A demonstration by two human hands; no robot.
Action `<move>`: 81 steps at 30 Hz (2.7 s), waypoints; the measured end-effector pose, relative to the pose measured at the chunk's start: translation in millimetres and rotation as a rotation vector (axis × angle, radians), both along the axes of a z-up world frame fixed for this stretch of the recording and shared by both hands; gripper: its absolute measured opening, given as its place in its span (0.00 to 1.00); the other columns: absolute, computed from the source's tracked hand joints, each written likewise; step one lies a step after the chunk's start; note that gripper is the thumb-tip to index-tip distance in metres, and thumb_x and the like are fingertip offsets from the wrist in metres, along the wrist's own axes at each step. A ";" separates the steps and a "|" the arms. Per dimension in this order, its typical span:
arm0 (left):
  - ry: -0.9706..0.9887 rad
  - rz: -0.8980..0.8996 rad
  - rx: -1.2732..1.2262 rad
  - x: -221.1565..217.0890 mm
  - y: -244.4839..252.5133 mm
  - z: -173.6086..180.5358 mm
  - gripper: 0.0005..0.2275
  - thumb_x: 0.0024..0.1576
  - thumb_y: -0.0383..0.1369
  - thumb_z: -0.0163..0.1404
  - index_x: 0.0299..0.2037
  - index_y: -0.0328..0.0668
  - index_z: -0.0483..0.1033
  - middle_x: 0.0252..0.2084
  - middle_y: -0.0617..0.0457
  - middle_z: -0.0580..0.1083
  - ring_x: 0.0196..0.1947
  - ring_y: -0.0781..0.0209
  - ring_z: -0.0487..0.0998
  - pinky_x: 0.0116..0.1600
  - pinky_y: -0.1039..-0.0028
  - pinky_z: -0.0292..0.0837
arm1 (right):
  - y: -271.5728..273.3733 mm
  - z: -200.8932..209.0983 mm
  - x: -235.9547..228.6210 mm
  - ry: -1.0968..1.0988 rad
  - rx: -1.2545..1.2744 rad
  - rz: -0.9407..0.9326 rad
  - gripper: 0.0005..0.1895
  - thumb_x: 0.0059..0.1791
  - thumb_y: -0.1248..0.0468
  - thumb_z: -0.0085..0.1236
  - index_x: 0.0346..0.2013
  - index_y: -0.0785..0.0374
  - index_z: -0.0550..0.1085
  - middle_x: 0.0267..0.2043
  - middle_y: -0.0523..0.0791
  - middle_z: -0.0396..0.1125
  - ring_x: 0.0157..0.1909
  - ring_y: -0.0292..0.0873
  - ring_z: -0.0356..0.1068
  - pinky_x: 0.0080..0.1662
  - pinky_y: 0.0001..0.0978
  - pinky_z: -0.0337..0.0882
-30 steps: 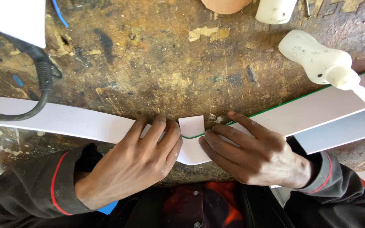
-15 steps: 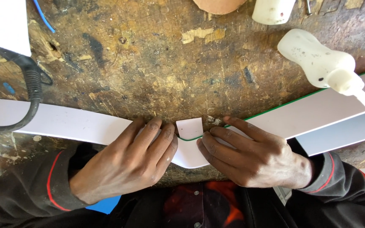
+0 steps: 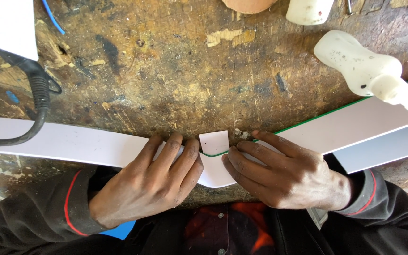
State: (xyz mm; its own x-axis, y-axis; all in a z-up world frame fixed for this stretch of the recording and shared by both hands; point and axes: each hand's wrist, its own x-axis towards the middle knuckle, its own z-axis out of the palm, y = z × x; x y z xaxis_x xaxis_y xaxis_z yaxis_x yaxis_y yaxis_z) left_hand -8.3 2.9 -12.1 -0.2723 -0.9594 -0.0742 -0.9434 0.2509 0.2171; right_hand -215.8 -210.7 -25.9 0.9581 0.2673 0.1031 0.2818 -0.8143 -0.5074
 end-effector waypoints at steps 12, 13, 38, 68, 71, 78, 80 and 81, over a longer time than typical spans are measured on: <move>0.005 -0.044 0.005 1.5 -3.8 -3.3 0.15 0.78 0.42 0.46 0.48 0.44 0.83 0.53 0.50 0.81 0.52 0.52 0.81 0.54 0.60 0.82 | -2.0 -1.6 0.0 -0.008 0.014 -0.014 0.12 0.65 0.62 0.53 0.51 0.60 0.84 0.53 0.42 0.79 0.56 0.43 0.81 0.59 0.39 0.80; 0.008 -0.044 0.007 -1.7 -3.5 -2.3 0.15 0.78 0.42 0.46 0.48 0.44 0.83 0.53 0.50 0.81 0.52 0.52 0.81 0.54 0.60 0.82 | -2.1 -0.4 -1.5 -0.005 0.016 -0.013 0.12 0.65 0.62 0.53 0.51 0.60 0.84 0.53 0.42 0.79 0.56 0.43 0.81 0.59 0.39 0.80; 0.006 0.039 -0.028 -7.9 2.1 -3.6 0.11 0.75 0.36 0.46 0.44 0.48 0.82 0.55 0.51 0.83 0.50 0.54 0.82 0.53 0.64 0.81 | -2.0 -0.2 2.5 -0.009 0.007 -0.043 0.11 0.64 0.61 0.55 0.49 0.59 0.84 0.49 0.43 0.78 0.53 0.43 0.80 0.58 0.36 0.80; -0.028 0.092 0.014 -15.6 -0.5 0.8 0.08 0.74 0.32 0.47 0.43 0.47 0.79 0.49 0.53 0.80 0.46 0.55 0.80 0.53 0.67 0.80 | -2.3 -1.5 -0.3 -0.017 -0.009 -0.039 0.11 0.64 0.62 0.53 0.48 0.57 0.84 0.52 0.41 0.79 0.53 0.43 0.80 0.57 0.35 0.80; -0.027 0.095 0.031 -16.1 0.4 2.3 0.09 0.74 0.31 0.46 0.45 0.46 0.81 0.50 0.52 0.80 0.47 0.54 0.80 0.54 0.66 0.81 | -2.4 -2.3 -1.5 -0.018 -0.005 -0.030 0.11 0.64 0.62 0.53 0.48 0.57 0.84 0.52 0.42 0.79 0.53 0.43 0.80 0.57 0.35 0.79; -0.047 0.108 0.054 -16.8 -4.0 3.9 0.10 0.74 0.30 0.46 0.45 0.43 0.82 0.48 0.51 0.79 0.45 0.54 0.78 0.53 0.66 0.82 | -3.4 -3.1 -1.9 -0.013 -0.005 -0.023 0.10 0.64 0.62 0.54 0.49 0.57 0.84 0.53 0.42 0.79 0.54 0.43 0.80 0.57 0.35 0.79; -0.042 0.109 0.063 -17.5 -1.7 4.6 0.10 0.74 0.30 0.45 0.47 0.43 0.83 0.49 0.50 0.79 0.46 0.52 0.79 0.54 0.65 0.82 | -2.5 -4.0 -3.1 -0.016 0.000 -0.022 0.10 0.64 0.62 0.54 0.49 0.57 0.84 0.53 0.42 0.79 0.54 0.43 0.79 0.57 0.35 0.79; -0.035 0.107 0.071 -17.8 -0.9 4.6 0.11 0.73 0.29 0.43 0.48 0.42 0.83 0.50 0.50 0.80 0.47 0.51 0.79 0.55 0.65 0.83 | -2.3 -4.6 -4.0 -0.017 0.004 -0.023 0.10 0.64 0.62 0.55 0.49 0.56 0.84 0.53 0.42 0.79 0.54 0.44 0.79 0.57 0.36 0.80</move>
